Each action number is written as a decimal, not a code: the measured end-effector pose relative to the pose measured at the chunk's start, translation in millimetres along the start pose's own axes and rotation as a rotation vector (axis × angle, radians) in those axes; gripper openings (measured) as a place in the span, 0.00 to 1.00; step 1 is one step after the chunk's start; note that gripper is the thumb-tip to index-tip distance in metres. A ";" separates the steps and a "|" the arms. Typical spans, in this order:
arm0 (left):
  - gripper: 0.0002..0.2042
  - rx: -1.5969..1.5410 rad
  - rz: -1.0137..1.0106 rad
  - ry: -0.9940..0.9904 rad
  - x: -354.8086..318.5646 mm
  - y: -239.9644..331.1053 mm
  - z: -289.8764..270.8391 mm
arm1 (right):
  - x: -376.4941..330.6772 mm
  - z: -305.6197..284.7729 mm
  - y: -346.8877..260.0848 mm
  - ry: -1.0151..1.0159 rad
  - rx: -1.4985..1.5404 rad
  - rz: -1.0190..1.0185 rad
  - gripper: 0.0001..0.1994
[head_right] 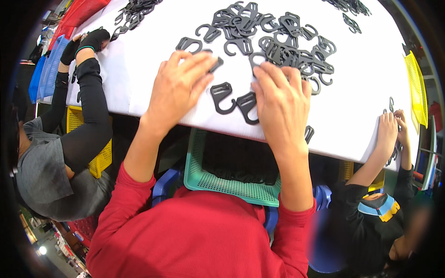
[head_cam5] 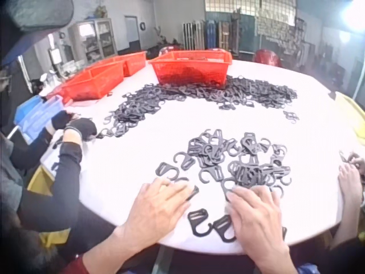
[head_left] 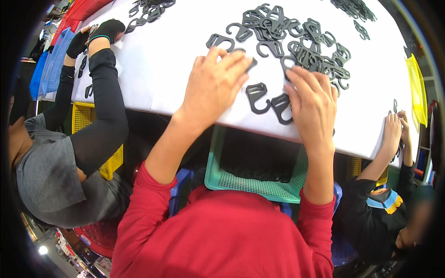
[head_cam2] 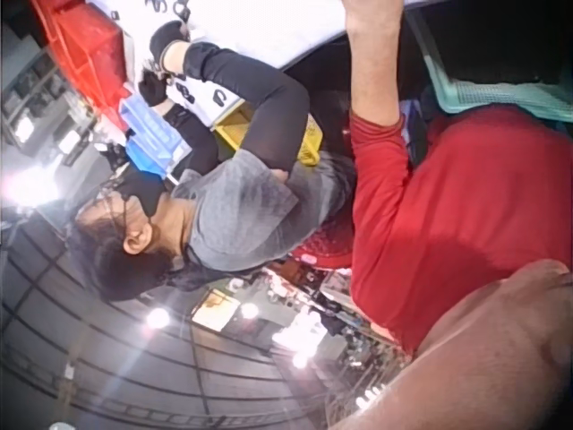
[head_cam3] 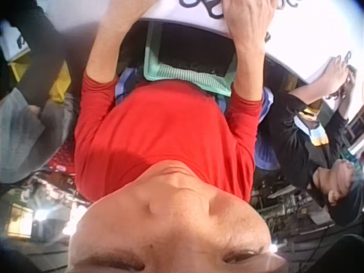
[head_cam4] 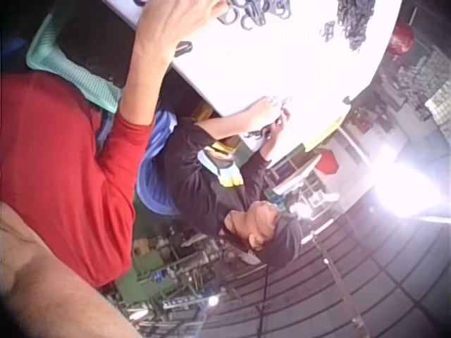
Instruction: The person pours black plastic hooks from a green basket onto a white table, then repeatedly picks up individual hooks and places them into the basket. Other people at the table are also handling hooks.
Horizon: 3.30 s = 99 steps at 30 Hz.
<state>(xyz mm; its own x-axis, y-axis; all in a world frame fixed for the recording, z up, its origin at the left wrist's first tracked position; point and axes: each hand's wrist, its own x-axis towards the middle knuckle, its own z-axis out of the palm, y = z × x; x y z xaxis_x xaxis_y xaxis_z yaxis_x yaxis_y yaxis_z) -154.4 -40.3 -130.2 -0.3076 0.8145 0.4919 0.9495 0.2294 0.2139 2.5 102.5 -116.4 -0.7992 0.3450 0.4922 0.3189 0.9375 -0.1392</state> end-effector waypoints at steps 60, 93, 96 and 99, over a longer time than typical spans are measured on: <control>0.25 -0.181 -0.198 0.010 -18.9 -2.8 2.9 | -40.1 -21.2 -11.1 0.045 0.187 0.190 0.11; 0.24 -0.262 -0.166 -0.012 -3.7 -13.3 11.5 | -72.7 -42.0 34.1 0.049 0.272 0.261 0.13; 0.27 -0.124 -0.087 -0.182 9.6 -7.4 13.6 | -69.0 -26.9 28.5 0.057 0.278 0.177 0.16; 0.30 -0.106 -0.010 -0.245 11.2 6.7 25.0 | -72.5 -20.6 21.1 0.036 0.273 0.174 0.17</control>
<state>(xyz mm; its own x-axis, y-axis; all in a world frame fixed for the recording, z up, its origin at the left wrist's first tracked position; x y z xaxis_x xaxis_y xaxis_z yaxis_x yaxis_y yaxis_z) -150.0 -16.3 -144.3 -0.2807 0.9201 0.2732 0.9309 0.1917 0.3109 77.6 96.3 -137.3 -0.7245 0.5040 0.4702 0.2968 0.8438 -0.4472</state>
